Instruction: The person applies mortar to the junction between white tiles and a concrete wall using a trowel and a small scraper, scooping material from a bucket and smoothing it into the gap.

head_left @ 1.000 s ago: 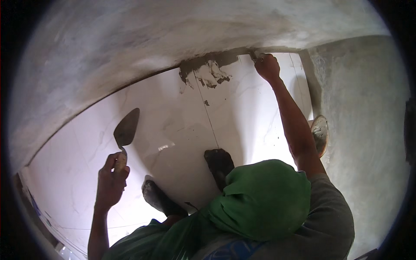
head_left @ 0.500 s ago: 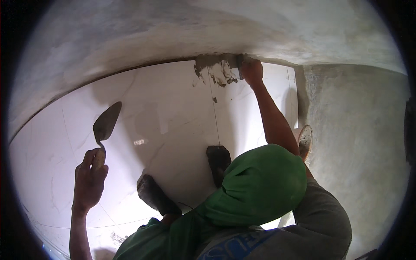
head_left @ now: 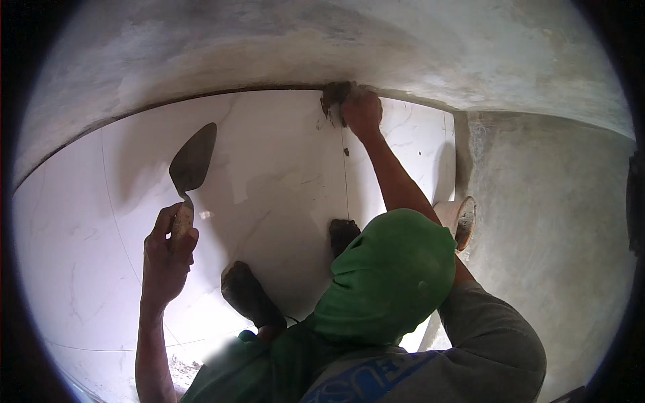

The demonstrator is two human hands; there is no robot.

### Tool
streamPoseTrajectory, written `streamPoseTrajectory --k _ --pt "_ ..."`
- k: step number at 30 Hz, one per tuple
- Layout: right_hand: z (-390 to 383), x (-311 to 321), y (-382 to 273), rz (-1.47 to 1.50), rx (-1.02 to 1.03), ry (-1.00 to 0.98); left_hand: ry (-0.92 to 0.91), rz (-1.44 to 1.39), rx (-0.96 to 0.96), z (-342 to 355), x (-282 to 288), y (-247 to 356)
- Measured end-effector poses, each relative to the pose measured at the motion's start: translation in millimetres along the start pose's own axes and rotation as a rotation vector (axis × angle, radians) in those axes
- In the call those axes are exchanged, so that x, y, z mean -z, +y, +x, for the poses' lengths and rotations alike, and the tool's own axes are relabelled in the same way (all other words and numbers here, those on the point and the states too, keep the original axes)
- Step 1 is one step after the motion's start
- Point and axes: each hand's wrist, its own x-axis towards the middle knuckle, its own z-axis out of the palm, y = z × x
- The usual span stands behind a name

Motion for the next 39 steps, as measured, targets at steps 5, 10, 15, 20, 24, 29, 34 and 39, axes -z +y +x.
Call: streamPoseTrajectory --k 5,10,15,20,24,29,34,39 --pt "-21 20 -61 -0.065 -0.012 -0.223 0.019 -0.042 -0.073 -1 -7 1" --pt "-21 10 -66 -0.142 -0.009 -0.173 -0.016 -0.057 -0.082 11 -19 13" --pt "-39 -2 -90 -0.125 0.253 -0.196 -0.059 -0.016 -0.091 20 -28 17" --pt "-52 -6 -122 0.098 0.139 -0.326 -0.062 -0.025 -0.114 29 -34 15" --pt "-56 22 -97 0.492 0.275 -0.448 -0.063 -0.050 -0.098 30 -31 17" --pt "-47 59 55 1.102 -0.222 -0.409 -0.067 -0.043 -0.086 28 -39 26" --pt "-31 91 155 0.674 -0.361 -0.128 -0.080 0.025 -0.094 22 -39 28" --pt "-26 71 138 0.253 -0.316 -0.141 -0.026 0.038 -0.119 5 -44 12"
